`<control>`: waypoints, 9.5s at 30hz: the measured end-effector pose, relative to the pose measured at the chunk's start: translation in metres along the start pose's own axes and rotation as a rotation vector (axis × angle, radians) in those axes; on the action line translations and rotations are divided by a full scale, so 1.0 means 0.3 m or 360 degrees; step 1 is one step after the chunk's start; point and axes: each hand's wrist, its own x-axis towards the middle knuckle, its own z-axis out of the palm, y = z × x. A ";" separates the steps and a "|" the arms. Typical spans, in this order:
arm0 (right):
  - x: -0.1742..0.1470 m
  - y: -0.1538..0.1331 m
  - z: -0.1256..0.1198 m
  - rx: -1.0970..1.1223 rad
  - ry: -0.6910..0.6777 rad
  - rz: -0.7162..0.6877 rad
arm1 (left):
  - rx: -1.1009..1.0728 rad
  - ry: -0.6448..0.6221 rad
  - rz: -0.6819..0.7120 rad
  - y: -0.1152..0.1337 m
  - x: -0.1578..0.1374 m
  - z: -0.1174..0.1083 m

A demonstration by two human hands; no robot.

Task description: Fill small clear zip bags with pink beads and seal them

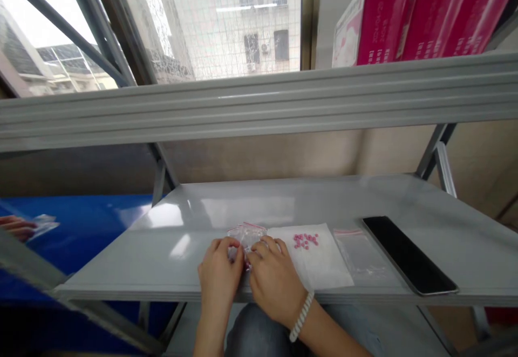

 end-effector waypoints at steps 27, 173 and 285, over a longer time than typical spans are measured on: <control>-0.163 0.173 -0.202 0.1984 0.0119 0.0709 | -0.1699 -0.0017 -0.0371 0.207 -0.088 0.024; -0.214 0.130 -0.203 0.1564 0.0127 0.0706 | -0.0871 -0.0688 0.0490 0.249 -0.224 -0.032; -0.195 0.222 -0.061 0.0369 0.0357 0.0260 | 0.0882 -0.1265 0.1691 0.390 0.251 0.063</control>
